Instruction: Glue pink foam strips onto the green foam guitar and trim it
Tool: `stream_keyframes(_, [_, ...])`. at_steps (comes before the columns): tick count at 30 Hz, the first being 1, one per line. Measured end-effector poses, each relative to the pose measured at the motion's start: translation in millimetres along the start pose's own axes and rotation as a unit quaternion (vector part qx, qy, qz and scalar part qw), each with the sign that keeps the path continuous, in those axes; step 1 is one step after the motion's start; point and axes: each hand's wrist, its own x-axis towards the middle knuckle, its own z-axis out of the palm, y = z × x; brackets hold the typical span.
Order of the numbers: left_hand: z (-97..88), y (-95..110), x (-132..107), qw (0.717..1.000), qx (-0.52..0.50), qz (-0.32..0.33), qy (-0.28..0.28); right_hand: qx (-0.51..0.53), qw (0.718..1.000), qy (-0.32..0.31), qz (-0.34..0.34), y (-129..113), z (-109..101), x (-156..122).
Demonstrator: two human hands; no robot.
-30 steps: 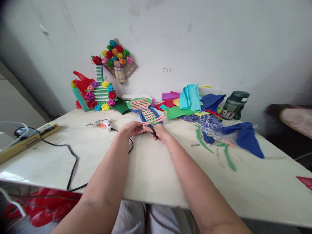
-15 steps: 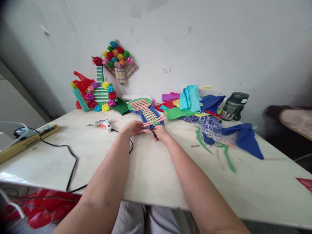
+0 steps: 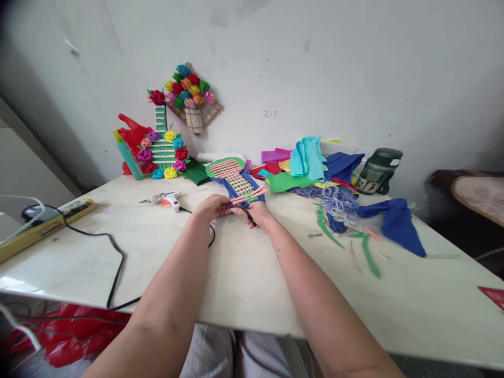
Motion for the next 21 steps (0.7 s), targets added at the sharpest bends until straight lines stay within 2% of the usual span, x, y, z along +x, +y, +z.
stream_keyframes(5, [-0.2, -0.5, -2.7, 1.000, 0.000, 0.009, -0.004, 0.057, 0.998, -0.026, 0.006, -1.1, 0.0, -0.9])
stream_keyframes(11, [0.2, 0.0, -4.5, 1.000, 0.008, 0.006, -0.012, 0.087, 0.996, -0.026, -0.002, 2.0, 2.8, 4.3])
stream_keyframes(21, [-4.1, -3.0, 0.7, 1.000, -0.018, 0.010, -0.016, 0.028, 0.999, 0.007, -0.015, -2.8, 3.3, -1.2])
